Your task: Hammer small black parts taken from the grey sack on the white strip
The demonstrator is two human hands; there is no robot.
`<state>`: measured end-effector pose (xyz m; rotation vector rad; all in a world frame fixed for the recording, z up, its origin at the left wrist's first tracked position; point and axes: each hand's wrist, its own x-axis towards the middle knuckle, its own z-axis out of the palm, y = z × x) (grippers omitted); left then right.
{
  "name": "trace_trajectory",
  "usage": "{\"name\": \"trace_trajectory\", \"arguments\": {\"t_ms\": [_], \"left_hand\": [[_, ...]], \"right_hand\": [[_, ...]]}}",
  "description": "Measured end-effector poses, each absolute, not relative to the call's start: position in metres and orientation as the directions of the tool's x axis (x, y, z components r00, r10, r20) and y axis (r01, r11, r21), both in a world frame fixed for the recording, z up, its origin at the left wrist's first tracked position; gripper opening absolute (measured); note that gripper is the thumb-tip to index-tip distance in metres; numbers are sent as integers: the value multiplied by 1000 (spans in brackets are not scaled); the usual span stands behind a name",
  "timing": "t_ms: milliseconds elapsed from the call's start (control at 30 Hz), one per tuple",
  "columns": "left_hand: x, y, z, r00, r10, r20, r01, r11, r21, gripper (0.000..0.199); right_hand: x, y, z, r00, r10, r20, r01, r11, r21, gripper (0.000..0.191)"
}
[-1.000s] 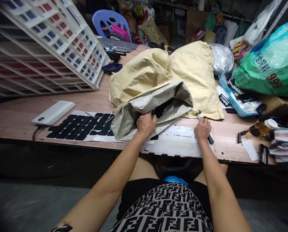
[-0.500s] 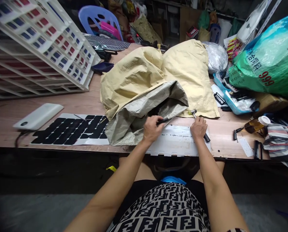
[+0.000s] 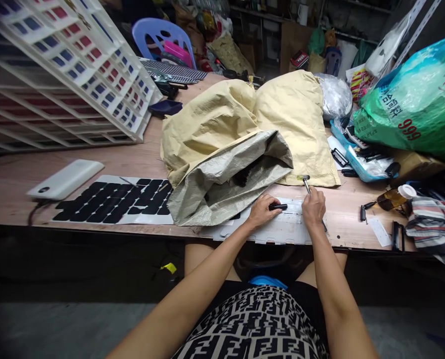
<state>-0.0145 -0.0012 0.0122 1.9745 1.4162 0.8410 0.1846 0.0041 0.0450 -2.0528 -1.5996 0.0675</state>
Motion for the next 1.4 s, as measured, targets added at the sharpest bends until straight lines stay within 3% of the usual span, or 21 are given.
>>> {"name": "trace_trajectory", "arguments": {"t_ms": [133,233,433,667,967,1267,1400], "left_hand": [[-14,-1,13,240,961,134,598,-255,760,16],[-12,1,13,222,971,87,605,-207,769,18],[-10,5,15,195,981,17,592,-131,795,20],[-10,5,11,207,976,70,586,-181,790,20],[-8,6,11,184,982,44,586,-146,797,19],[-8,6,11,182,982,49,613,-152,776,17],[-8,7,11,200,978,65,610,-176,773,20]], "right_hand": [[187,-44,54,208,946,248,746,10,-666,38],[180,-74,54,148,965,217,687,58,-725,35],[166,-90,56,94,960,264,692,127,-711,33],[163,-88,67,124,935,331,714,147,-684,34],[161,-93,50,85,953,292,748,133,-650,34],[150,-92,47,-22,951,307,732,225,-643,34],[160,-68,41,17,939,344,774,206,-599,34]]}}
